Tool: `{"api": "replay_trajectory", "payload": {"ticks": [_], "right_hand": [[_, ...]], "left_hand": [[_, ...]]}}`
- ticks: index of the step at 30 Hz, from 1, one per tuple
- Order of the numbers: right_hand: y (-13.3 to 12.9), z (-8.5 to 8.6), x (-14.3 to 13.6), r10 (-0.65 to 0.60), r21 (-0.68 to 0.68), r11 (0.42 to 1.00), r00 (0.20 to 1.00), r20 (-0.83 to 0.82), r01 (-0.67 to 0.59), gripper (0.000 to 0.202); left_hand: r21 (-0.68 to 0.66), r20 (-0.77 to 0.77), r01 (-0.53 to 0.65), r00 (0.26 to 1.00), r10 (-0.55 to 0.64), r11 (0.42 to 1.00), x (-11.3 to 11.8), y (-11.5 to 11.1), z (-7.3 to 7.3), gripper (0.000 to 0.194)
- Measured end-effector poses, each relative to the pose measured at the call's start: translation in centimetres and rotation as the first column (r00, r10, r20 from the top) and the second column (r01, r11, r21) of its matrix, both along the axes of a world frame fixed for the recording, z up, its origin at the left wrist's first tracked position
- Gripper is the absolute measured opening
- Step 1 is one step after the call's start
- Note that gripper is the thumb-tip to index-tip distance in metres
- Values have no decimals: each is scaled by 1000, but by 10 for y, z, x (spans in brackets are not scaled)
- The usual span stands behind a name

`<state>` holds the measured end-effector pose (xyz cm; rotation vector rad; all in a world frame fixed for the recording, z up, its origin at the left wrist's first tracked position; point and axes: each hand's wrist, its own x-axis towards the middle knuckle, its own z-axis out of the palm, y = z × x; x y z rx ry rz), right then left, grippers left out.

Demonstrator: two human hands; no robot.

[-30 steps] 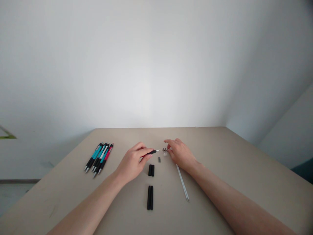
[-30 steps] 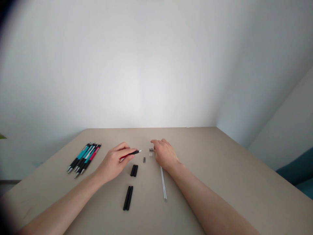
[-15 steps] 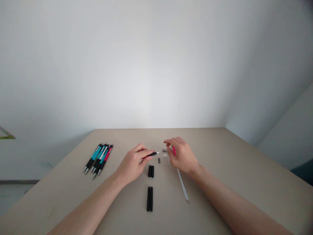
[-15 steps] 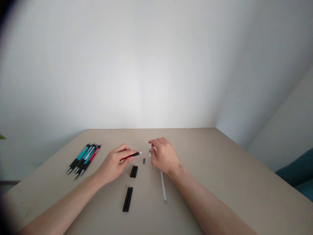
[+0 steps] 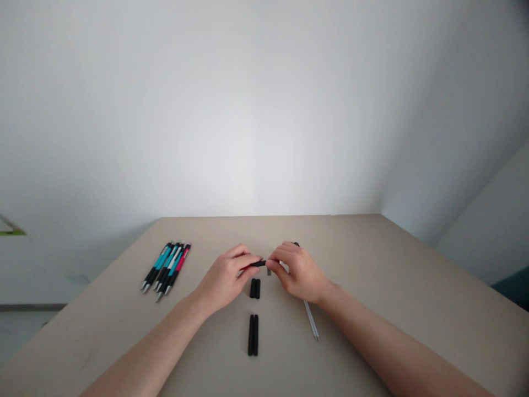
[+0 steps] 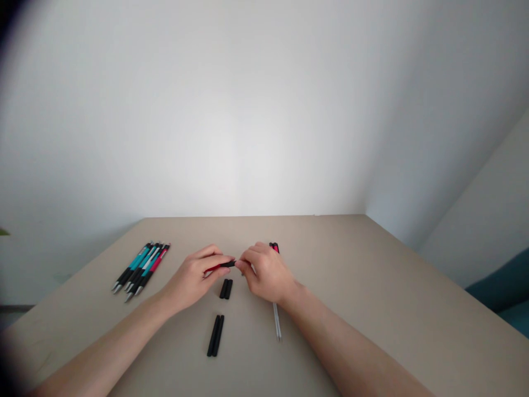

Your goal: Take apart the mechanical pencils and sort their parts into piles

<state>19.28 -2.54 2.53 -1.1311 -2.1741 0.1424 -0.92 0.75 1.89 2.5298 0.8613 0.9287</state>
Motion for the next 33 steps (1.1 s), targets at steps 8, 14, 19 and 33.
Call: {"api": "replay_trajectory", "payload": {"ticks": [8,14,19,33], "right_hand": [[1,-1,0,-28,-29,999,999,-30,27,36],[2,-4,0,-4,-75,997,1000,-6,4,39],[5,-7,-1,7,-10,1000,1000,-21,-7,38],[2,4,-4,116,171,980,991,-59,-105,20]], "left_hand": [[-40,11,5,1000,-5,999,-1,1,-1,22],[-53,-4,9,1000,-9,999,0,0,1,12],[-99,-30,-12,999,9,995,3,-4,5,16],[-215,-80,-59,996,42,975,1,-8,13,27]]}}
